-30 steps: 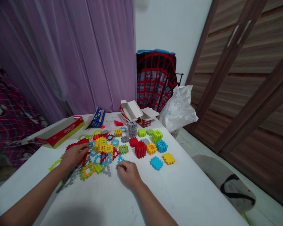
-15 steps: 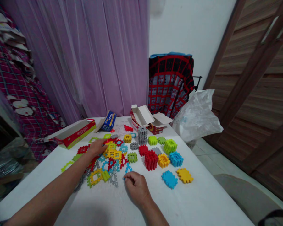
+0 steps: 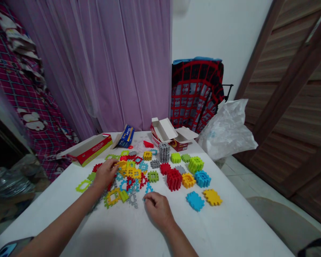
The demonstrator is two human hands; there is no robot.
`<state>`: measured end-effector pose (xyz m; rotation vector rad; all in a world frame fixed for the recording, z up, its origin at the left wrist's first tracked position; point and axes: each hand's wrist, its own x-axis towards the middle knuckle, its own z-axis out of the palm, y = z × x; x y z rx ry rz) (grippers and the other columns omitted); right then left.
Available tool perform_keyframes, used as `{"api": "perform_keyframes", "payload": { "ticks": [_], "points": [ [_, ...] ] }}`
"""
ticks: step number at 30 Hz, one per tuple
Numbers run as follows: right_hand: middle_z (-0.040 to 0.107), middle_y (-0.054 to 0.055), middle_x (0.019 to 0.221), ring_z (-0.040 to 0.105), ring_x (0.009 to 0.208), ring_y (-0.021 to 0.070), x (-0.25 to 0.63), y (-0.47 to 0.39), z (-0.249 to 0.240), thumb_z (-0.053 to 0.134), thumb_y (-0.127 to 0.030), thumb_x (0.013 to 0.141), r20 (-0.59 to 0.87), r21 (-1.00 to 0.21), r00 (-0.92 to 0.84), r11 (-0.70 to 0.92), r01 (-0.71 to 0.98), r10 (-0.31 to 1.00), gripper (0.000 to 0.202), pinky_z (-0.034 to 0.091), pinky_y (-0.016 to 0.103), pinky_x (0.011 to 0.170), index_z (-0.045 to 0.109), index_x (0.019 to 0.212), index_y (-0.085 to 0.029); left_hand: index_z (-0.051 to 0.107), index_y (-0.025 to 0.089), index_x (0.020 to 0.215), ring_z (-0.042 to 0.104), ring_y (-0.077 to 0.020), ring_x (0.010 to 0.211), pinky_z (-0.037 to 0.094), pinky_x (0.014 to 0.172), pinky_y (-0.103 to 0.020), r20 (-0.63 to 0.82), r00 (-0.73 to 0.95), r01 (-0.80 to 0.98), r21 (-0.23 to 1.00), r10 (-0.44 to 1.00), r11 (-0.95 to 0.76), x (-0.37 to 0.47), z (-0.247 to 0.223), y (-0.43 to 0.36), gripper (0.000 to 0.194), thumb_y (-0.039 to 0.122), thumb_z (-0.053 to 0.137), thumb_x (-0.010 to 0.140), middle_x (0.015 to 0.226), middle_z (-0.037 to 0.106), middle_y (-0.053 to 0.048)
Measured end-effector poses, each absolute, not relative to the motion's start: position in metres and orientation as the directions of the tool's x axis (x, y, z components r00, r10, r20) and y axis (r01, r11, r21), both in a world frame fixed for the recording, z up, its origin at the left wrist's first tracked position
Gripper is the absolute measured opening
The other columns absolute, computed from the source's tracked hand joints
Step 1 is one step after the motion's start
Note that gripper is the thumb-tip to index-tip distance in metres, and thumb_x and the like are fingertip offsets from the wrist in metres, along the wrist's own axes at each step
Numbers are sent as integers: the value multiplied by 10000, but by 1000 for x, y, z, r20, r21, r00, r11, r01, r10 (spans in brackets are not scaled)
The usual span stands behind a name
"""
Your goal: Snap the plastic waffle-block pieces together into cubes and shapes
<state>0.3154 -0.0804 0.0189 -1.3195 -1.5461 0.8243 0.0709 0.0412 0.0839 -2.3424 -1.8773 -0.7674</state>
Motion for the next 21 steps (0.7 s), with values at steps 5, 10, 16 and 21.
{"api": "perform_keyframes", "payload": {
  "ticks": [5, 10, 16, 21],
  "points": [
    [735, 57, 789, 658, 741, 194, 314, -81, 16, 515, -312, 784, 246, -896, 2, 226, 381, 969, 255, 504, 285, 719, 732, 821, -184, 665, 223, 984, 647, -171, 870, 526, 817, -298, 666, 547, 668, 19, 507, -744, 85, 50, -29, 187, 188, 487, 938, 917, 713, -50],
    [719, 41, 829, 584, 611, 138, 309, -87, 17, 596, -322, 747, 222, -907, 35, 193, 375, 974, 350, 485, 254, 608, 700, 1039, -161, 646, 209, 948, 627, -157, 793, 520, 749, -282, 722, 598, 606, -122, 349, -786, 107, 32, -59, 182, 169, 469, 958, 848, 694, -36],
    [667, -6, 760, 562, 642, 128, 306, -92, 22, 695, -341, 703, 217, -893, -39, 215, 396, 975, 369, 475, 246, 632, 699, 1041, -193, 650, 207, 958, 627, -158, 801, 526, 759, -295, 723, 625, 558, -152, 293, -816, 116, 30, -61, 208, 157, 448, 961, 859, 689, -42],
    [680, 41, 935, 580, 724, 130, 307, -93, 27, 671, -316, 733, 286, -868, -111, 307, 390, 952, 267, 477, 239, 653, 708, 963, -187, 644, 199, 961, 630, -151, 806, 528, 764, -274, 722, 640, 522, -160, 261, -838, 118, 32, -64, 191, 135, 465, 951, 853, 685, -39]
  ]
}}
